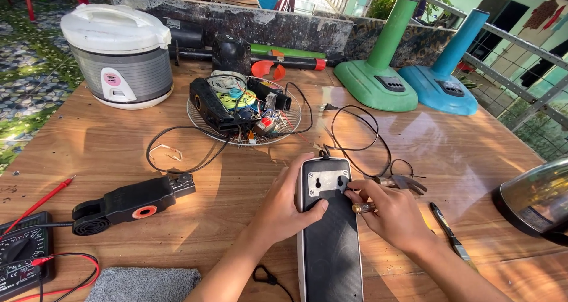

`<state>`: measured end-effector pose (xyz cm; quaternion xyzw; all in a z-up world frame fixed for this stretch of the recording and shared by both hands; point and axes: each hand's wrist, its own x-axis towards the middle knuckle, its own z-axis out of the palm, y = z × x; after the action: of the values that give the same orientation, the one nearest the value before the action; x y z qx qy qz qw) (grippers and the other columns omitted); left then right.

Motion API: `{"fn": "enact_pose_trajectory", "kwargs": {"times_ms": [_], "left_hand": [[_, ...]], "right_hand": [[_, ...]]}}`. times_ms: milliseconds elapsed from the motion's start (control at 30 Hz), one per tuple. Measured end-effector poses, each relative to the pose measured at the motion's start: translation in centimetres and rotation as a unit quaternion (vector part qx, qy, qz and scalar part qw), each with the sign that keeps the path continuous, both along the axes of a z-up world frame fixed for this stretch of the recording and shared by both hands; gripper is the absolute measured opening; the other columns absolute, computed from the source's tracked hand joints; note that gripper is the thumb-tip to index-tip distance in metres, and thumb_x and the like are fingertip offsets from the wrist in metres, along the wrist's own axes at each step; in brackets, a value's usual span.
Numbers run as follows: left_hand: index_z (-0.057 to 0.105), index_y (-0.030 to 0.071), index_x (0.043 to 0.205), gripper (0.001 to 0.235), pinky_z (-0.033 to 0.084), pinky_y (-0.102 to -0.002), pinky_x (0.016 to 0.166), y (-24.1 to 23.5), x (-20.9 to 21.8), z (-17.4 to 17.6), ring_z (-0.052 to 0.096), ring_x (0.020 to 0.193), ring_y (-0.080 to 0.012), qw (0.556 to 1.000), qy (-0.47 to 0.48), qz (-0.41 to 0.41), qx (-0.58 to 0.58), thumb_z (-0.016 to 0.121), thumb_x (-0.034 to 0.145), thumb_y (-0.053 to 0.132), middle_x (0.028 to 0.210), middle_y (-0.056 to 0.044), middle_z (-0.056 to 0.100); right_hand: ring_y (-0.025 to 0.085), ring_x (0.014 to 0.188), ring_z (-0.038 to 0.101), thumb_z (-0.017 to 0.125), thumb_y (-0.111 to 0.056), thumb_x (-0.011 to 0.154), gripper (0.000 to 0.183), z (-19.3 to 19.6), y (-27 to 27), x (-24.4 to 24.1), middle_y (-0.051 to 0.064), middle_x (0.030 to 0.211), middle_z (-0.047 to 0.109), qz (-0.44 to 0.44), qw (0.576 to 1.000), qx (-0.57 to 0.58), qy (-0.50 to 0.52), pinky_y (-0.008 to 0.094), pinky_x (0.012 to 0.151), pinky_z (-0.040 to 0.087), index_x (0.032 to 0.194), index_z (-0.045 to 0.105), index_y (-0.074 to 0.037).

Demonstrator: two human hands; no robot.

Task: The person disassembles a blue and white electric iron by removing screws from the base using a screwdriver. They then use a small flashlight to inspect the internal components and wiring inside the opened casing.

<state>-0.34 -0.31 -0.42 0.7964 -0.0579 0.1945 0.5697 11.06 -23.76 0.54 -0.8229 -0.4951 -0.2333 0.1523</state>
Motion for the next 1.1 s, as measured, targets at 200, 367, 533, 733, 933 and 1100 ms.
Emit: {"fn": "enact_pose_trajectory", "kwargs": {"times_ms": [200, 367, 533, 733, 933, 1100], "left_hand": [[0.039, 0.023, 0.149, 0.075, 0.039, -0.042, 0.109, 0.0, 0.2, -0.5, 0.051, 0.133, -0.0261, 1.0, -0.019, -0.01, -0.011, 0.069, 0.081, 0.034, 0.143, -0.008, 0.055], [0.041, 0.019, 0.155, 0.088, 0.051, -0.048, 0.079, 0.1, 0.1, 0.0, 0.056, 0.098, -0.0356, 0.998, -0.043, -0.008, -0.053, 0.079, 0.077, 0.029, 0.109, -0.03, 0.061], [0.041, 0.019, 0.155, 0.087, 0.052, -0.048, 0.077, 0.2, 0.3, 0.3, 0.056, 0.098, -0.0361, 0.998, -0.047, -0.007, -0.049, 0.078, 0.077, 0.031, 0.108, -0.03, 0.061], [0.042, 0.018, 0.155, 0.088, 0.053, -0.05, 0.076, 0.1, 0.2, 0.2, 0.057, 0.099, -0.0381, 0.997, -0.049, -0.005, -0.052, 0.079, 0.076, 0.03, 0.111, -0.032, 0.061], [0.042, 0.02, 0.155, 0.087, 0.052, -0.048, 0.076, 0.3, 0.3, 0.1, 0.055, 0.096, -0.0355, 0.997, -0.054, -0.01, -0.055, 0.079, 0.077, 0.033, 0.108, -0.03, 0.061], [0.042, 0.02, 0.155, 0.088, 0.052, -0.048, 0.077, 0.2, 0.3, -0.1, 0.056, 0.097, -0.0354, 0.997, -0.05, -0.015, -0.056, 0.079, 0.077, 0.035, 0.109, -0.029, 0.061]], "right_hand": [[0.021, 0.048, 0.057, 0.063, -0.015, 0.096, 0.013, 1.2, 0.7, -0.3, -0.007, 0.067, 0.063, 0.033, 0.996, -0.046, -0.068, 0.036, 0.044, 0.043, 0.108, 0.06, -0.015], [0.026, 0.05, 0.068, 0.063, -0.014, 0.095, 0.004, 3.2, 1.1, -0.9, 0.002, 0.059, 0.064, 0.089, 0.991, -0.042, -0.091, 0.034, 0.047, 0.055, 0.097, 0.066, -0.015], [0.029, 0.051, 0.066, 0.056, -0.012, 0.098, 0.008, 4.4, 1.6, -0.4, 0.006, 0.06, 0.059, 0.155, 0.978, -0.087, -0.113, 0.036, 0.047, 0.054, 0.095, 0.063, -0.01], [0.028, 0.052, 0.064, 0.051, -0.012, 0.101, 0.012, 4.0, 1.2, 0.5, 0.006, 0.062, 0.053, 0.19, 0.97, -0.103, -0.115, 0.036, 0.048, 0.053, 0.095, 0.061, -0.008], [0.025, 0.052, 0.063, 0.051, -0.011, 0.101, 0.014, 4.6, 1.2, 1.0, 0.004, 0.061, 0.05, 0.217, 0.961, -0.116, -0.127, 0.032, 0.048, 0.052, 0.093, 0.061, -0.008], [0.026, 0.05, 0.062, 0.052, -0.009, 0.101, 0.013, 5.1, 1.4, 0.9, 0.005, 0.059, 0.051, 0.219, 0.958, -0.119, -0.142, 0.033, 0.047, 0.052, 0.092, 0.062, -0.008]]}}
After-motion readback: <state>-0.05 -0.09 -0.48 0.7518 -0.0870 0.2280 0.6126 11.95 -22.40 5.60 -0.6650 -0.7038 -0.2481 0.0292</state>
